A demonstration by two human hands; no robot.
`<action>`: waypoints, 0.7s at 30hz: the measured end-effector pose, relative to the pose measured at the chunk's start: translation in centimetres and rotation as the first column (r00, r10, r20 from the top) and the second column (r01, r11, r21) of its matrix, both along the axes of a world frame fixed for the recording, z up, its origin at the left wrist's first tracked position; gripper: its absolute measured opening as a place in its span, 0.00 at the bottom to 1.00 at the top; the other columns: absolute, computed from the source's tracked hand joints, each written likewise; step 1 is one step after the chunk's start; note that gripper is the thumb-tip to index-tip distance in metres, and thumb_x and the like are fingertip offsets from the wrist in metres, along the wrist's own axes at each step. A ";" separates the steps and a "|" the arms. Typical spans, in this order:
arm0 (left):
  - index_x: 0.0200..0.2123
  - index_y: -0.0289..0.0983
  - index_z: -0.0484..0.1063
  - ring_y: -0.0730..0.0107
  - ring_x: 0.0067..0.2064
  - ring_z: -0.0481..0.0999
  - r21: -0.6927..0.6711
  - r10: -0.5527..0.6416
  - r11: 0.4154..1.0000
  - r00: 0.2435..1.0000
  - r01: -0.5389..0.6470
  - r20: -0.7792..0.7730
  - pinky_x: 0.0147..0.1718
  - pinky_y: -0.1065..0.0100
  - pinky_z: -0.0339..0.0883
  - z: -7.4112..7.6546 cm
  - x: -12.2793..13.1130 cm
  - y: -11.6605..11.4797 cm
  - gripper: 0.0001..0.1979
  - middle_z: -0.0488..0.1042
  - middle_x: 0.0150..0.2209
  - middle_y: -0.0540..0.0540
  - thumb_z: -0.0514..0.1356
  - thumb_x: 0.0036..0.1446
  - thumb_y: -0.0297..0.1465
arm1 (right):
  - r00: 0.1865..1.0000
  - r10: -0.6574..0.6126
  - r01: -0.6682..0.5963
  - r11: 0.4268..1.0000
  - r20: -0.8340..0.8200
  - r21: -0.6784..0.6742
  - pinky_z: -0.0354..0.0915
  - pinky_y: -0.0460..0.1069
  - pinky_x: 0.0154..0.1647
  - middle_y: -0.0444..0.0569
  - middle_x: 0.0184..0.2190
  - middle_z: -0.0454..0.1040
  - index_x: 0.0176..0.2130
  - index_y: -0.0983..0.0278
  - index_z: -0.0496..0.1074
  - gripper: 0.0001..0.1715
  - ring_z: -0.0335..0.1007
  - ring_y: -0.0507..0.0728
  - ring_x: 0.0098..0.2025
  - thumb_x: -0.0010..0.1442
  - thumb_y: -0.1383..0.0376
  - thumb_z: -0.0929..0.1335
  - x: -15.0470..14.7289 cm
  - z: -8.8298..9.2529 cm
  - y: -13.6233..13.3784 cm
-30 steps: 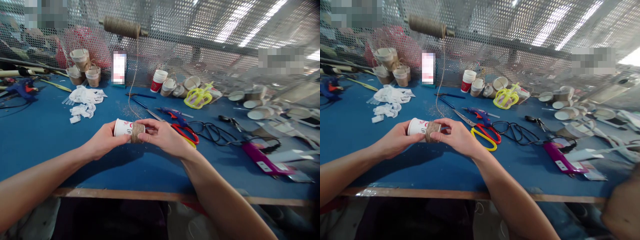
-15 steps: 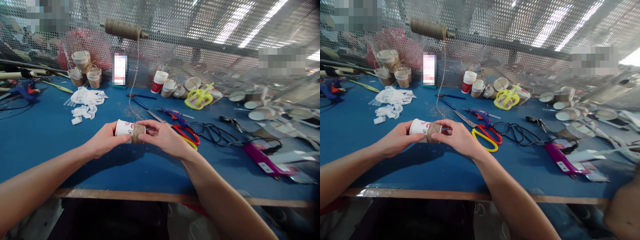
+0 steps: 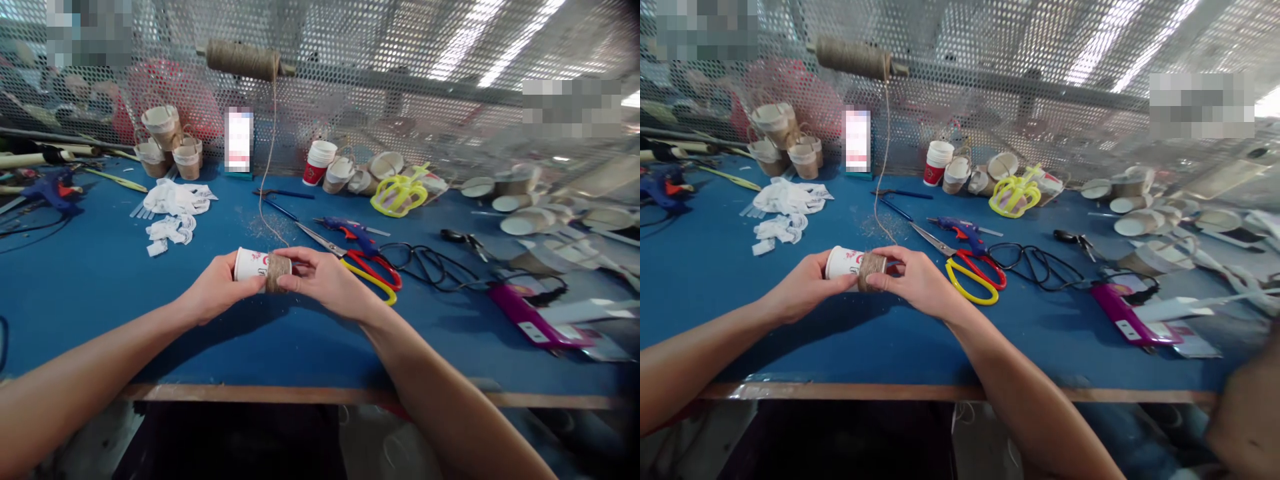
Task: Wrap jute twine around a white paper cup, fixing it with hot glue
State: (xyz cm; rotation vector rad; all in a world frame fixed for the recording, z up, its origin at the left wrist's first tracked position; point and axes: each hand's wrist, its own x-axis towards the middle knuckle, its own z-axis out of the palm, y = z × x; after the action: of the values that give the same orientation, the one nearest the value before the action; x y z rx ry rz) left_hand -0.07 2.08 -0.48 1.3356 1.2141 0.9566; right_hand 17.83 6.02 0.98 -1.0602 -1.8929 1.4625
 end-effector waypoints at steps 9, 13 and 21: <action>0.40 0.32 0.66 0.71 0.34 0.69 -0.078 -0.034 0.996 0.993 0.043 0.110 0.37 0.68 0.62 0.2 -0.1 0.2 0.16 0.72 0.36 0.45 0.60 0.46 0.30 | 1.000 -0.008 0.008 0.998 -0.003 -0.065 0.68 0.55 0.43 0.51 0.42 0.73 0.45 0.64 0.65 0.23 0.71 0.56 0.41 0.48 0.64 0.69 0.1 0.1 0.2; 0.41 0.32 0.66 0.73 0.32 0.68 -0.092 -0.055 0.994 0.994 0.064 0.100 0.33 0.71 0.61 0.3 -0.2 0.3 0.18 0.72 0.34 0.47 0.61 0.44 0.29 | 1.000 -0.029 0.030 0.995 0.008 -0.095 0.68 0.55 0.43 0.52 0.42 0.73 0.45 0.65 0.65 0.21 0.71 0.56 0.41 0.50 0.64 0.69 0.2 0.3 0.3; 0.39 0.31 0.66 0.77 0.26 0.64 -0.075 -0.024 0.997 0.998 0.027 0.050 0.27 0.74 0.59 0.2 0.2 0.3 0.18 0.69 0.28 0.51 0.60 0.41 0.28 | 1.000 -0.015 0.014 0.998 -0.025 -0.053 0.68 0.54 0.44 0.52 0.42 0.73 0.45 0.65 0.65 0.24 0.71 0.57 0.42 0.48 0.64 0.70 0.2 -0.5 0.5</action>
State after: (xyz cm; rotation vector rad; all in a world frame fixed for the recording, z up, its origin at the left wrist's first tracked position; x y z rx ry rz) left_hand 0.18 2.38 -0.29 1.2587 1.1821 0.9116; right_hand 18.01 6.48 0.45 -1.0722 -1.8344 1.5188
